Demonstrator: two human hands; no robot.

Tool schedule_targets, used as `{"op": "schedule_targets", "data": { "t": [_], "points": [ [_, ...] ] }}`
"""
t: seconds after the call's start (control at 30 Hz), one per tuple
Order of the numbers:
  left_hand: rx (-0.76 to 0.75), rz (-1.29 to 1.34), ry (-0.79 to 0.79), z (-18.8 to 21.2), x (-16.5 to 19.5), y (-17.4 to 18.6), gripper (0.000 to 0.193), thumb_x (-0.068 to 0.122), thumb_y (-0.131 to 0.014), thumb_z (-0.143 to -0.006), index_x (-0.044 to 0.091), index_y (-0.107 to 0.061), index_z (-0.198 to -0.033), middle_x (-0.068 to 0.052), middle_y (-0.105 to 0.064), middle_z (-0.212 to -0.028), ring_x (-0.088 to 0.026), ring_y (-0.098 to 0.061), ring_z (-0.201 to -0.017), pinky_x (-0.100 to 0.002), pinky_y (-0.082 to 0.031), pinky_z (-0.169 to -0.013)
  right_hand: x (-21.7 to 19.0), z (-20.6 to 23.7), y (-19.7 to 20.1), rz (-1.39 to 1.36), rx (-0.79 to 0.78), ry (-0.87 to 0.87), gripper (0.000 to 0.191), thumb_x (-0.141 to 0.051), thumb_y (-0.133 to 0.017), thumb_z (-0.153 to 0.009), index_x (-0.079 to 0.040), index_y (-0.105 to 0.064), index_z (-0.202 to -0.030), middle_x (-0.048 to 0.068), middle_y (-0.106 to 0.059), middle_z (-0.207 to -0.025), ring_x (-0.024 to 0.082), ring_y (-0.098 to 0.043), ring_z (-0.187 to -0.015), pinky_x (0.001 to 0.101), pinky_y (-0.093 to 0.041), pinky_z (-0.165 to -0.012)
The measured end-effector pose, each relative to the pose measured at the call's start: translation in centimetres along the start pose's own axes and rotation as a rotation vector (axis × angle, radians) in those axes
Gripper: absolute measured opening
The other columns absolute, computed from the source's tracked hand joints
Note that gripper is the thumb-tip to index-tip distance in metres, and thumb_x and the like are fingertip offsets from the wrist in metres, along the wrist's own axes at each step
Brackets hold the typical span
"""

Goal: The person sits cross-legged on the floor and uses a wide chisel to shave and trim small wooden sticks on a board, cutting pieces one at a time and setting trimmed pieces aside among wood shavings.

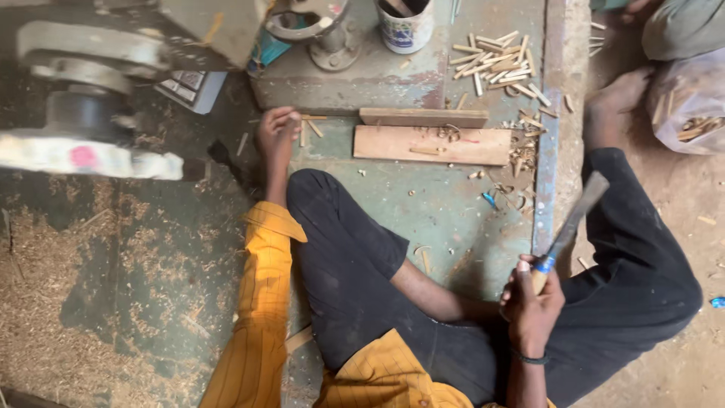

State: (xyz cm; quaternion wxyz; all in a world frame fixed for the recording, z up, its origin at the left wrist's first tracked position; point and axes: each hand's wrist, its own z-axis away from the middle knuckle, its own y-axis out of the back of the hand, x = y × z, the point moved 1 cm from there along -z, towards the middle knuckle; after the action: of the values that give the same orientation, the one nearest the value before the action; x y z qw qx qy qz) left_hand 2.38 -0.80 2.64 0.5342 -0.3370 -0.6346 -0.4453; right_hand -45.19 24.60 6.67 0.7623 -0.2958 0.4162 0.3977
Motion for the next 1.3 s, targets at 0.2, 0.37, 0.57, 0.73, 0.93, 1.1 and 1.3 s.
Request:
{"op": "schedule_targets", "data": {
  "t": [0.2,0.37,0.57,0.73,0.93,1.1,1.3],
  "points": [
    [-0.561,0.116,-0.073,2.3,6.5,-15.9,0.027,0.013,-0.073,-0.091,0.005,-0.066,-0.116,-0.002,-0.071,-0.099,-0.012,-0.071,-0.089,-0.027,-0.06,-0.08,-1.4,-1.2,1.3,-0.049,0.048,0.059,0.021,-0.017,-0.061,-0.104,-0.007,-0.06,-0.122,0.0,-0.056,-0.073,0.007,-0.05,-0.049,0.0221,-0.036,-0.039],
    [-0.58,-0.539,-0.616,0.7,8.1,-29.8,0.009,0.01,-0.074,-0.087,0.005,-0.072,-0.095,-0.013,-0.073,-0.09,-0.03,-0.071,-0.085,-0.042,-0.056,-0.076,-0.8,-1.3,1.6,-0.077,0.031,0.023,0.021,-0.016,-0.062,-0.102,-0.006,-0.06,-0.121,0.0,-0.056,-0.072,0.007,-0.049,-0.047,0.0229,-0.037,-0.039],
    [-0.53,-0.995,-0.529,-3.2,5.4,-38.0,0.02,-0.002,-0.063,-0.084,0.004,-0.07,-0.102,-0.021,-0.069,-0.097,-0.041,-0.071,-0.089,-0.049,-0.057,-0.075,-1.3,-2.2,2.1,-0.016,0.018,0.019,0.024,-0.013,-0.062,-0.1,-0.003,-0.06,-0.122,0.001,-0.057,-0.071,0.008,-0.052,-0.049,0.0234,-0.042,-0.043],
    [-0.534,-1.025,-0.38,-3.4,5.4,-38.5,0.022,0.002,-0.066,-0.082,0.003,-0.07,-0.104,-0.023,-0.07,-0.1,-0.043,-0.069,-0.097,-0.05,-0.056,-0.081,-1.6,-2.5,2.4,-0.08,-0.013,-0.063,0.024,-0.012,-0.061,-0.1,-0.002,-0.063,-0.122,0.001,-0.057,-0.072,0.007,-0.05,-0.05,0.0229,-0.042,-0.045],
    [-0.47,-0.598,-0.461,-0.7,9.3,-32.3,0.027,0.006,-0.07,-0.088,0.004,-0.073,-0.115,-0.017,-0.071,-0.099,-0.03,-0.07,-0.088,-0.041,-0.056,-0.081,-1.5,-2.1,2.3,-0.035,-0.04,-0.009,0.021,-0.013,-0.06,-0.102,-0.003,-0.062,-0.121,0.0,-0.056,-0.073,0.007,-0.051,-0.052,0.0227,-0.043,-0.046],
    [-0.531,-0.028,-0.212,5.6,7.5,-22.9,0.023,0.008,-0.074,-0.087,0.004,-0.066,-0.109,-0.006,-0.07,-0.099,-0.01,-0.068,-0.09,-0.028,-0.055,-0.082,-1.4,-2.0,1.6,0.008,-0.054,0.002,0.022,-0.014,-0.062,-0.101,-0.004,-0.062,-0.12,0.0,-0.056,-0.071,0.007,-0.05,-0.051,0.0232,-0.042,-0.045],
    [-0.316,-0.164,-0.098,10.2,1.1,-20.5,0.013,0.0,-0.075,-0.081,0.003,-0.07,-0.092,-0.003,-0.07,-0.073,-0.007,-0.068,-0.068,-0.024,-0.056,-0.063,-0.5,-1.9,0.4,0.078,-0.059,-0.049,0.024,-0.018,-0.065,-0.099,-0.006,-0.062,-0.12,-0.001,-0.054,-0.067,0.007,-0.048,-0.046,0.0249,-0.036,-0.037]
  ]
}}
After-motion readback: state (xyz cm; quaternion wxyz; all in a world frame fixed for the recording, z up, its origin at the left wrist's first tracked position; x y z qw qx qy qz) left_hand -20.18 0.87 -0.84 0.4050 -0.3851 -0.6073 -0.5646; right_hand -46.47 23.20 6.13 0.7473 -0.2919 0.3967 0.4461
